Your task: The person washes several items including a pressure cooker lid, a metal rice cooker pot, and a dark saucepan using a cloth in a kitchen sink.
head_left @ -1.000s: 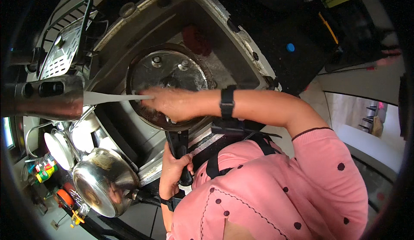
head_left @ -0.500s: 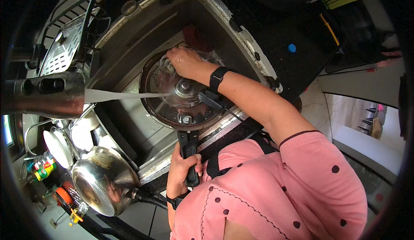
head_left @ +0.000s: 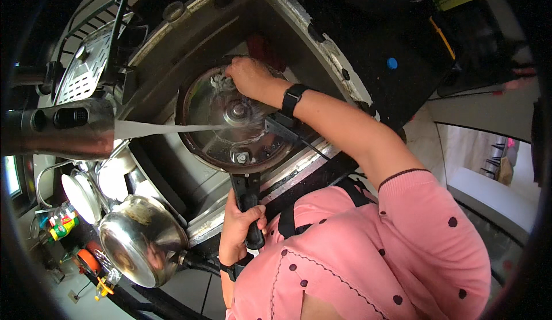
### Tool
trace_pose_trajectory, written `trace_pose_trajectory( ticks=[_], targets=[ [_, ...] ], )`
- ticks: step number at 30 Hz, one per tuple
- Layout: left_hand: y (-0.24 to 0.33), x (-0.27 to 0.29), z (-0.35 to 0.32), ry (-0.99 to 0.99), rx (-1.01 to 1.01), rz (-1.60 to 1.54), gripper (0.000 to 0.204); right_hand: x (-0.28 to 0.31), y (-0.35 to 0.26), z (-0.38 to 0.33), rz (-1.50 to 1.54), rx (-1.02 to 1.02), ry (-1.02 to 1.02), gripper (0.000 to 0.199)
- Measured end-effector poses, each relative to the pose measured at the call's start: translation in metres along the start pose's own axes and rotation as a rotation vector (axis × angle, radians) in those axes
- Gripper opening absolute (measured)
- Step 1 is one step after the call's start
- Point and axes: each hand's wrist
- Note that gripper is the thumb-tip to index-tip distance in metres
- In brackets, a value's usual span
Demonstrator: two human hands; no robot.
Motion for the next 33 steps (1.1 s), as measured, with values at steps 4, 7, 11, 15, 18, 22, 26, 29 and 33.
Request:
trace_pose_trajectory(
  ticks=[4, 7, 11, 15, 18, 22, 26, 29, 33],
  targets=[
    [0.0, 0.004, 0.003, 0.044, -0.015, 0.06, 0.044, 0.001, -0.025, -0.015, 0.292, 0.052, -0.245, 0.017],
    [0.002, 0.001, 0.006, 0.042, -0.016, 0.076, 0.044, 0.014, -0.069, -0.009, 0.486, 0.121, -0.306, 0.016],
    [0.006, -0.006, 0.002, 0.032, -0.022, 0.059, 0.044, -0.009, -0.059, 0.016, 0.078, 0.247, 0.031, 0.012],
    [0.008, 0.0, 0.001, 0.06, -0.02, 0.156, 0.043, 0.017, -0.032, 0.016, -0.089, 0.292, 0.134, 0.015],
    [0.004, 0.004, 0.004, 0.041, -0.044, 0.183, 0.042, 0.024, -0.024, 0.027, 0.039, 0.058, -0.074, 0.016],
    [0.006, 0.003, 0.005, 0.038, -0.041, 0.151, 0.042, 0.033, 0.005, 0.033, -0.154, 0.255, 0.12, 0.014],
    [0.014, 0.005, 0.002, 0.1, -0.062, 0.094, 0.041, 0.034, 0.026, 0.007, -0.393, 0.387, -0.023, 0.008],
    [0.018, 0.013, 0.008, 0.085, -0.091, 0.121, 0.037, 0.031, 0.026, -0.03, -0.415, 0.314, -0.146, 0.006],
    [0.02, 0.009, 0.009, 0.103, -0.091, 0.085, 0.036, 0.027, 0.02, -0.059, -0.275, 0.18, -0.242, 0.006]
  ],
)
Point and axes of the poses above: each hand's wrist, its own z-axis towards the middle knuckle, its own x-axis out of the back of the hand, y = z × x, and after that the axes turned 8 degrees about z, right-handed
